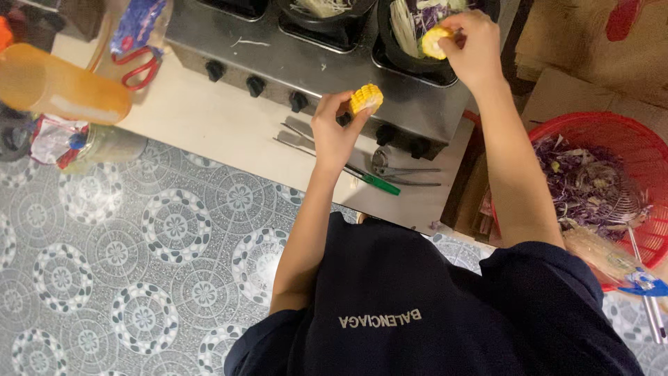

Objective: The person assembles food portions in black bowls by adding shredded cabbage, bean sprouts, corn, and peanuts. They use scissors to open a package of peanuts and distribute the ingredients across multiple bowls on a prep counter.

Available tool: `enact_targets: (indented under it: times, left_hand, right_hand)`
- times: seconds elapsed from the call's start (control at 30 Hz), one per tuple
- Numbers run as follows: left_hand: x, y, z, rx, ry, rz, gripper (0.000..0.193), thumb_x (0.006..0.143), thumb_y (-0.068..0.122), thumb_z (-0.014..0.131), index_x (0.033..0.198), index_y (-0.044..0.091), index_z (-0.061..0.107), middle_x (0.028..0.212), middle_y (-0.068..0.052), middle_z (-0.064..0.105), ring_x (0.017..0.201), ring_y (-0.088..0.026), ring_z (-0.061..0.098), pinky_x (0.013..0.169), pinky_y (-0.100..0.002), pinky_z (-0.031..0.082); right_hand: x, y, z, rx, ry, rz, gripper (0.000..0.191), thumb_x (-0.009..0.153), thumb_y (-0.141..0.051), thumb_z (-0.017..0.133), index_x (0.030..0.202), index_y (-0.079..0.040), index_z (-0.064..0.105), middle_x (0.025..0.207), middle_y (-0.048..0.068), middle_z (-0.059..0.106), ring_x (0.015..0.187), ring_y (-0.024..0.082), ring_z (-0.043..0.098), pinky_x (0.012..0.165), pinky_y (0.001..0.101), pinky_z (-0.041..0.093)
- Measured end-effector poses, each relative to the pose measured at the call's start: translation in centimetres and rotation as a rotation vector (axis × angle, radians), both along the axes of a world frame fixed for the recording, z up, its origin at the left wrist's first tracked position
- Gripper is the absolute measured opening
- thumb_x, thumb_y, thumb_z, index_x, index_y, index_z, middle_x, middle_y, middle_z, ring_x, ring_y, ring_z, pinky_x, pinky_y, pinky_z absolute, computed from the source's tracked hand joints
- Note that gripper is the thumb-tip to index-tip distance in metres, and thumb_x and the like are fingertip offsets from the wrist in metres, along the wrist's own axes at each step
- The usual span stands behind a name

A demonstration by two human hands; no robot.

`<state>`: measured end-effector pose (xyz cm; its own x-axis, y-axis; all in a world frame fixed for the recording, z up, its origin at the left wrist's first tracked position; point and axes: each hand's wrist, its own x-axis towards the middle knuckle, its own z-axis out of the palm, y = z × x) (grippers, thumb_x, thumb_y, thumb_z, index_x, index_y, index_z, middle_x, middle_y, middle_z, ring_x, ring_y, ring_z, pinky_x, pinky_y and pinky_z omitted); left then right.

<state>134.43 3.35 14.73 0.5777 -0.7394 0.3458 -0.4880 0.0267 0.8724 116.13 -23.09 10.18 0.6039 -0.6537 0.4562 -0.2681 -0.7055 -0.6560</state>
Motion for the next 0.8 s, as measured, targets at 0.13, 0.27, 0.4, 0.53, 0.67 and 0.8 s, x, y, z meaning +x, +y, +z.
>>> enact_targets:
  times: [0.13, 0.27, 0.4, 0.53, 0.67, 0.8]
  left_hand:
    - [3.8, -4.2, -0.7, 0.065, -0.001, -0.006, 0.039, 0.078, 0.014, 0.089, 0.111, 0.001, 0.073, 0.096, -0.011, 0.073, 0.086, -0.020, 0.075, 0.080, -0.033, 0.059]
    - [8.1, -7.1, -0.9, 0.074, 0.037, -0.063, 0.040, 0.081, 0.016, 0.089, 0.114, 0.001, 0.073, 0.096, -0.011, 0.076, 0.086, -0.019, 0.076, 0.080, -0.032, 0.059]
    - [15.1, -9.2, -0.4, 0.075, 0.100, -0.088, 0.039, 0.083, 0.016, 0.088, 0.114, 0.002, 0.072, 0.095, -0.010, 0.078, 0.086, -0.018, 0.077, 0.079, -0.031, 0.060]
    - [24.5, -11.1, -0.1, 0.061, 0.055, -0.111, 0.038, 0.082, 0.011, 0.088, 0.115, 0.002, 0.070, 0.096, -0.010, 0.077, 0.086, -0.019, 0.077, 0.080, -0.031, 0.060]
    - [35.3, -13.2, -0.3, -0.038, -0.018, -0.230, 0.037, 0.083, 0.006, 0.086, 0.115, 0.002, 0.069, 0.104, -0.012, 0.075, 0.090, -0.020, 0.076, 0.082, -0.032, 0.061]
    - [42.7, -15.0, -1.8, -0.067, 0.080, -0.347, 0.036, 0.084, 0.005, 0.084, 0.116, 0.001, 0.069, 0.104, -0.012, 0.075, 0.089, -0.021, 0.077, 0.082, -0.032, 0.062]
  right_hand:
    - [2.6, -3.6, -0.9, 0.050, 0.167, -0.004, 0.021, 0.093, -0.002, 0.076, 0.114, -0.002, 0.074, 0.109, 0.016, 0.076, 0.094, 0.029, 0.075, 0.085, 0.0370, 0.060]
    - [5.0, -4.8, -2.0, -0.203, 0.473, -0.145, 0.013, 0.091, -0.011, 0.079, 0.103, -0.013, 0.081, 0.095, 0.012, 0.076, 0.084, 0.033, 0.073, 0.079, 0.0430, 0.058]
    - [9.7, -3.5, -0.7, -0.411, 0.599, -0.332, 0.014, 0.082, -0.007, 0.078, 0.091, -0.018, 0.081, 0.091, 0.009, 0.074, 0.085, 0.031, 0.071, 0.081, 0.0406, 0.058]
    - [19.9, -0.1, 2.3, -0.156, 0.193, -0.196, 0.013, 0.097, -0.007, 0.077, 0.110, -0.009, 0.077, 0.104, 0.012, 0.074, 0.096, 0.030, 0.071, 0.084, 0.0392, 0.057]
    - [33.1, 1.8, 4.6, 0.007, 0.070, 0.063, 0.044, 0.093, -0.013, 0.084, 0.133, -0.001, 0.068, 0.115, 0.016, 0.070, 0.087, 0.027, 0.067, 0.076, 0.0369, 0.054]
    - [41.6, 2.8, 4.4, 0.110, 0.059, 0.064, 0.038, 0.096, -0.011, 0.083, 0.130, -0.005, 0.068, 0.109, 0.012, 0.072, 0.090, 0.024, 0.070, 0.077, 0.0349, 0.054]
